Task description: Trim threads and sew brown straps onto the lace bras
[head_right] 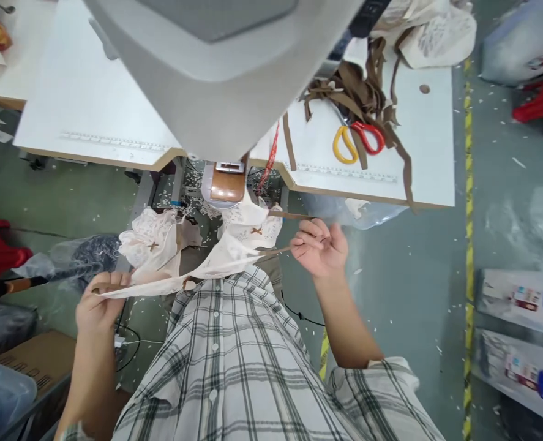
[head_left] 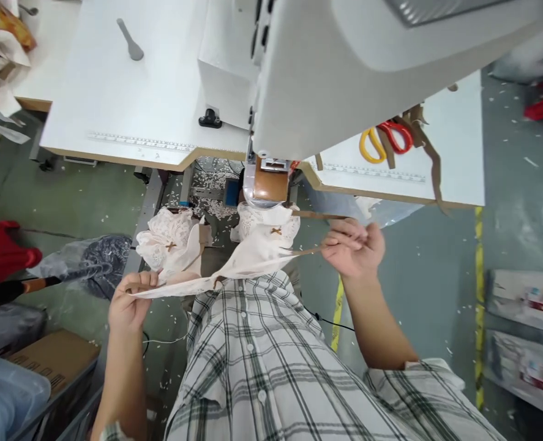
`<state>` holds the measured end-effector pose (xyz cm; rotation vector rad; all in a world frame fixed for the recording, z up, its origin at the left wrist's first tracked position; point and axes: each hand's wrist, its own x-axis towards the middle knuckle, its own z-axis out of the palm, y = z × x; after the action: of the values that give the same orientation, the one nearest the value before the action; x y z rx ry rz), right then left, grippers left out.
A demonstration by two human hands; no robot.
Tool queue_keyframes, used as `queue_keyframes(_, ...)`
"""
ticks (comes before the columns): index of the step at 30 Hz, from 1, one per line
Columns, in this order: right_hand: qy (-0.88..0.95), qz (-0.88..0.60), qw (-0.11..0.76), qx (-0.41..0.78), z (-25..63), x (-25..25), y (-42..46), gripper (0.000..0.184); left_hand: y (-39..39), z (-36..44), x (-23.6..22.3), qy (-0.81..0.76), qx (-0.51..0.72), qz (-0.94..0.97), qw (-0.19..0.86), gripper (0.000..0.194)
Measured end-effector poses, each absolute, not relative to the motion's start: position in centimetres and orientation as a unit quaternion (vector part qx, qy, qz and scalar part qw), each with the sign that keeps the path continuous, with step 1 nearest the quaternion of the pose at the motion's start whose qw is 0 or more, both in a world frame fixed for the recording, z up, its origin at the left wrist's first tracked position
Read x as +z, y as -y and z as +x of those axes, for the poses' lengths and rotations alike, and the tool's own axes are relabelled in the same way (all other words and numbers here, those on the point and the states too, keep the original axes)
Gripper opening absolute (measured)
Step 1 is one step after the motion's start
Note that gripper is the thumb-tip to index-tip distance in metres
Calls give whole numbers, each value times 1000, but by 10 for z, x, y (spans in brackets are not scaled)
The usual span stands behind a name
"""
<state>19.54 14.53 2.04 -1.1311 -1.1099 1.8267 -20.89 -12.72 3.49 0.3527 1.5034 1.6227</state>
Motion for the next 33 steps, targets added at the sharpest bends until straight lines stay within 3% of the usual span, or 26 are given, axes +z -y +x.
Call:
queue_keyframes(3, 287, -466, 319, 774, 226, -18, -137, 47, 140, -197, -11, -699, 553, 125, 437, 32)
queue_keyframes(7, 251, -507, 290, 772, 252, -55, -121, 42, 150, -180, -42, -715, 495, 138, 474, 25)
queue_keyframes(19, 371, -565, 262, 689, 263, -60, -119, 46, 120, -186, -23, -717, 420, 232, 506, 24)
queue_keyframes(21, 422, -555, 259, 669, 246, -44, -110, 60, 106, -174, -12, -705, 427, 245, 511, 25)
queue_keyframes(23, 521, -494, 245, 652, 213, -24, -97, 90, 83, -151, 3, -677, 440, 264, 528, 28)
queue_keyframes(25, 706, -332, 176, 600, 169, -3, -82, 107, 54, -121, 23, -625, 448, 283, 574, 29)
queue_keyframes(27, 801, -185, 105, 559, 128, 11, -71, 90, 27, -92, 44, -549, 457, 303, 630, 36)
queue_keyframes(29, 819, -157, 60, 549, 103, 19, -70, 46, 7, -75, 62, -507, 448, 332, 657, 32)
queue_keyframes(30, 822, -157, 51, 545, 100, 23, -73, 35, 0, -73, 68, -512, 442, 349, 648, 26)
queue_keyframes(32, 807, -183, 68, 557, 114, 33, -87, 36, -4, -85, 70, -581, 437, 372, 577, 20)
queue_keyframes(33, 789, -210, 98, 569, 128, 41, -97, 38, -3, -98, 66, -634, 443, 364, 519, 27)
